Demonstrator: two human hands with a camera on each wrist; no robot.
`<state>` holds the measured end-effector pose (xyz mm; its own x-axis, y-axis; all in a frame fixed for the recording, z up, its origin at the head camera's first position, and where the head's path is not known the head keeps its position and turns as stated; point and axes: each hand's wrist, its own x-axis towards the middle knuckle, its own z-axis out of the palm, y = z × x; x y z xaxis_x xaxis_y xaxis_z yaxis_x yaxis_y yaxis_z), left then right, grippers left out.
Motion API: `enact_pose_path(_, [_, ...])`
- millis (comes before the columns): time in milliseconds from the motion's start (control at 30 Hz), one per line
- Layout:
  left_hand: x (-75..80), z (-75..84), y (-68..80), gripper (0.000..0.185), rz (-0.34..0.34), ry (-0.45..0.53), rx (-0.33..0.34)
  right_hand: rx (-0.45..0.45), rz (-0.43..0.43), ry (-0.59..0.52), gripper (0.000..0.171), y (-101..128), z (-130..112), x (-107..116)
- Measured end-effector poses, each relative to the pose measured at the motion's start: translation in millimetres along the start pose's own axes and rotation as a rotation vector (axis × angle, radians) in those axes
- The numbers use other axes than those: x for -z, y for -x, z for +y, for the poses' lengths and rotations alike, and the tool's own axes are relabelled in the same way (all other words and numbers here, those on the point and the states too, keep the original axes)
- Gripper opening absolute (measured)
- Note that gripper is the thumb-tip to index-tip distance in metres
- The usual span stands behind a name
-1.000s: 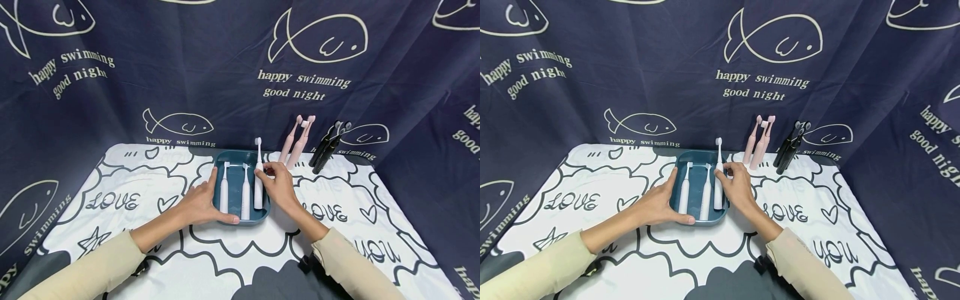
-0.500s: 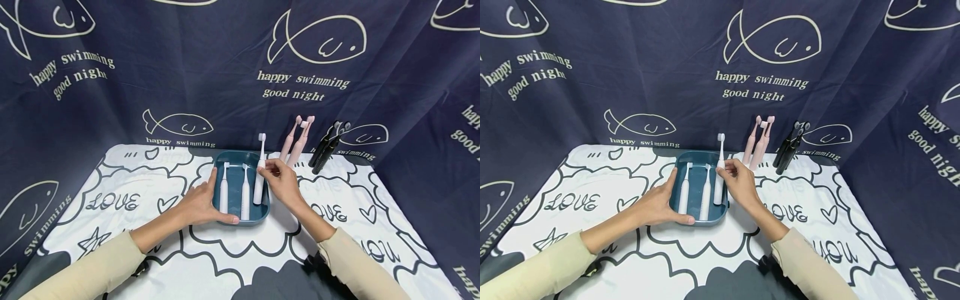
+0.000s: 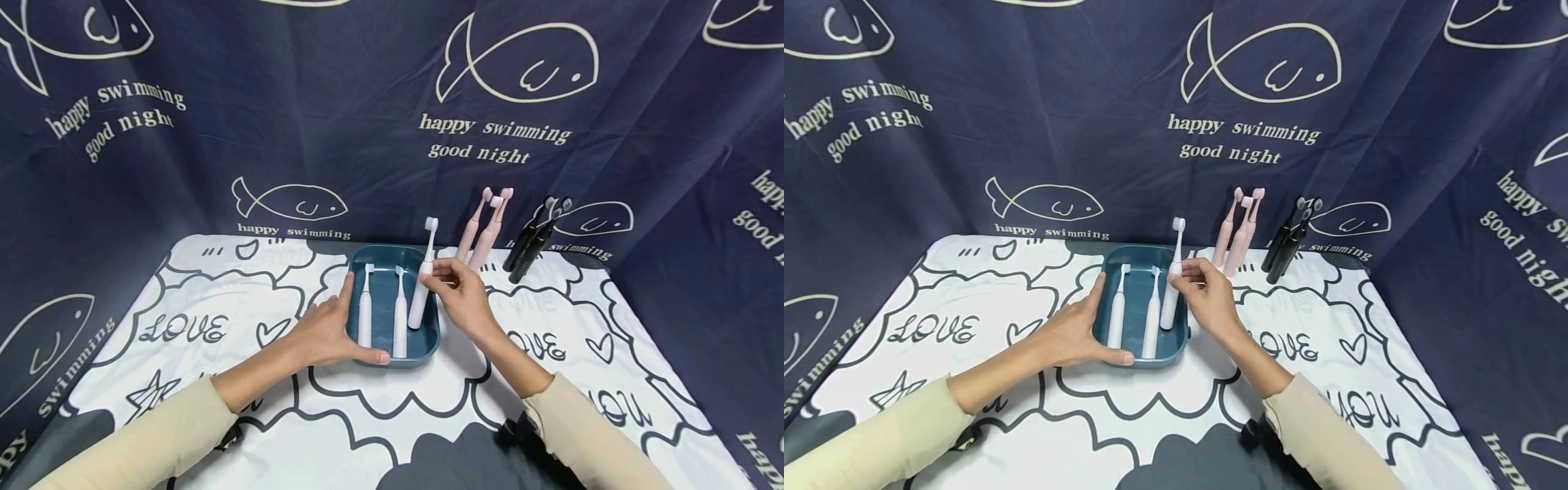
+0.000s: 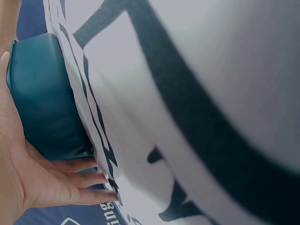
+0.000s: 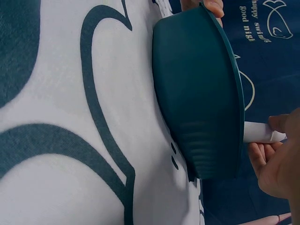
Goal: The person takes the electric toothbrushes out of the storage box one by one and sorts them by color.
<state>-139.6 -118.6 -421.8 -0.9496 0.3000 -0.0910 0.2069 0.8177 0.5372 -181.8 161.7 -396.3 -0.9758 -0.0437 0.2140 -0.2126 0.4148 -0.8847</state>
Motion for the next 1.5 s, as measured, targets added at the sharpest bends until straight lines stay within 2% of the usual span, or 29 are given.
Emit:
enact_pose_path(533, [0.8,-0.1,0.0,0.175,0.002,-0.017,-0.019,0.033,-0.014,-0.112,0.033,5.4,-10.5,16.4])
enact_pose_path(833, [0.9,-0.5,-1.1,0.176,0.007,-0.019,-0.022,0.047,0.013,-0.192,0.033,4.8,-12.0,22.1])
enact_pose_path(1133, [0.8,0.6,0.2,0.175,0.004,-0.017,-0.004,0.054,0.054,-0.172,0.031,5.5,-18.7,32.6])
enact_pose_path(1500, [1.6,1.0,0.3,0.176,0.009,-0.019,-0.005,0.042,0.078,-0.218,0.029,4.8,-22.9,44.6])
